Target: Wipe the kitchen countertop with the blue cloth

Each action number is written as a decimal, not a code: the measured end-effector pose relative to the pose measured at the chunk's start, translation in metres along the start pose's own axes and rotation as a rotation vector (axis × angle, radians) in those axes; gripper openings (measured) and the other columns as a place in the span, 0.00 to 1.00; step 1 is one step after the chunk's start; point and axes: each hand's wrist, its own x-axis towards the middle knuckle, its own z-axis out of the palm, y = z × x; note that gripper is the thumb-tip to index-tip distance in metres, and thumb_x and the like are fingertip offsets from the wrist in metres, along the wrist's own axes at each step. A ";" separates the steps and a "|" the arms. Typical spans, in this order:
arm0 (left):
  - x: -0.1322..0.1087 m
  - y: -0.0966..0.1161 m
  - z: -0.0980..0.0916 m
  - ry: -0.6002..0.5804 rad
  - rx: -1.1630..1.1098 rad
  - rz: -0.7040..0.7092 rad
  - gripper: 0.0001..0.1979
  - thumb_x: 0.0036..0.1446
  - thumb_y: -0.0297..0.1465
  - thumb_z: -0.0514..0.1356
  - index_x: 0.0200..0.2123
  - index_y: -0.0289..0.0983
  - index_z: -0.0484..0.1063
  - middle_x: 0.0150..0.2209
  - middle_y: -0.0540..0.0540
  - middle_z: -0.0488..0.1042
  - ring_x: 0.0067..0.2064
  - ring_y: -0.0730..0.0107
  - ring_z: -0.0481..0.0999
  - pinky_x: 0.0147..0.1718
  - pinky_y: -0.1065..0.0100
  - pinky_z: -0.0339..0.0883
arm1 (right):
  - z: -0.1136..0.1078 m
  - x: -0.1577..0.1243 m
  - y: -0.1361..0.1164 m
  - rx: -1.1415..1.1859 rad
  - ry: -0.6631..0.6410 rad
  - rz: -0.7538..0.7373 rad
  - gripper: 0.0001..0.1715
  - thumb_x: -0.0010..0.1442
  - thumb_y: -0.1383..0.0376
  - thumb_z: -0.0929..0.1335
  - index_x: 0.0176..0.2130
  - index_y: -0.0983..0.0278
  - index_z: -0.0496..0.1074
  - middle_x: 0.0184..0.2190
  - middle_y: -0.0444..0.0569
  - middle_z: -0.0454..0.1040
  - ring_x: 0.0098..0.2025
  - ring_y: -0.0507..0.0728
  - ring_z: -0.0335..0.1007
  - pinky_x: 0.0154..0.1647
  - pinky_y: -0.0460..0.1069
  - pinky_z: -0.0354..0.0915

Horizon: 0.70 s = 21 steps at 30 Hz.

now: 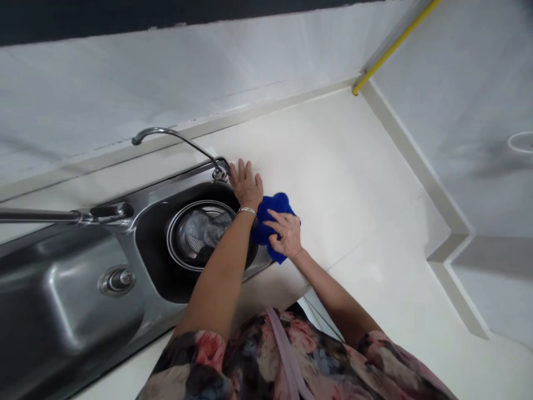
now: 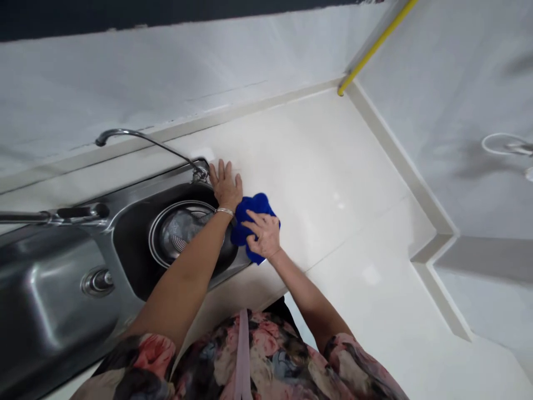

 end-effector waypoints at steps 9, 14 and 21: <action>0.002 0.005 -0.004 0.010 -0.004 -0.035 0.30 0.68 0.35 0.55 0.71 0.34 0.64 0.78 0.40 0.54 0.81 0.47 0.40 0.77 0.42 0.38 | -0.047 -0.073 -0.017 1.040 0.179 0.394 0.15 0.52 0.61 0.66 0.34 0.57 0.83 0.42 0.48 0.85 0.44 0.64 0.80 0.50 0.59 0.73; 0.004 0.004 -0.004 0.024 -0.031 -0.033 0.30 0.67 0.35 0.56 0.70 0.34 0.66 0.78 0.40 0.56 0.80 0.48 0.41 0.78 0.44 0.37 | -0.142 -0.119 0.048 1.025 0.785 0.726 0.19 0.53 0.57 0.70 0.43 0.59 0.82 0.36 0.45 0.80 0.39 0.60 0.77 0.44 0.54 0.74; 0.013 -0.005 0.001 0.068 -0.112 0.006 0.30 0.66 0.36 0.56 0.69 0.31 0.66 0.77 0.36 0.57 0.80 0.46 0.38 0.78 0.40 0.33 | -0.160 -0.238 0.123 0.157 0.801 0.785 0.36 0.64 0.41 0.67 0.55 0.65 0.78 0.54 0.59 0.78 0.59 0.68 0.72 0.63 0.66 0.68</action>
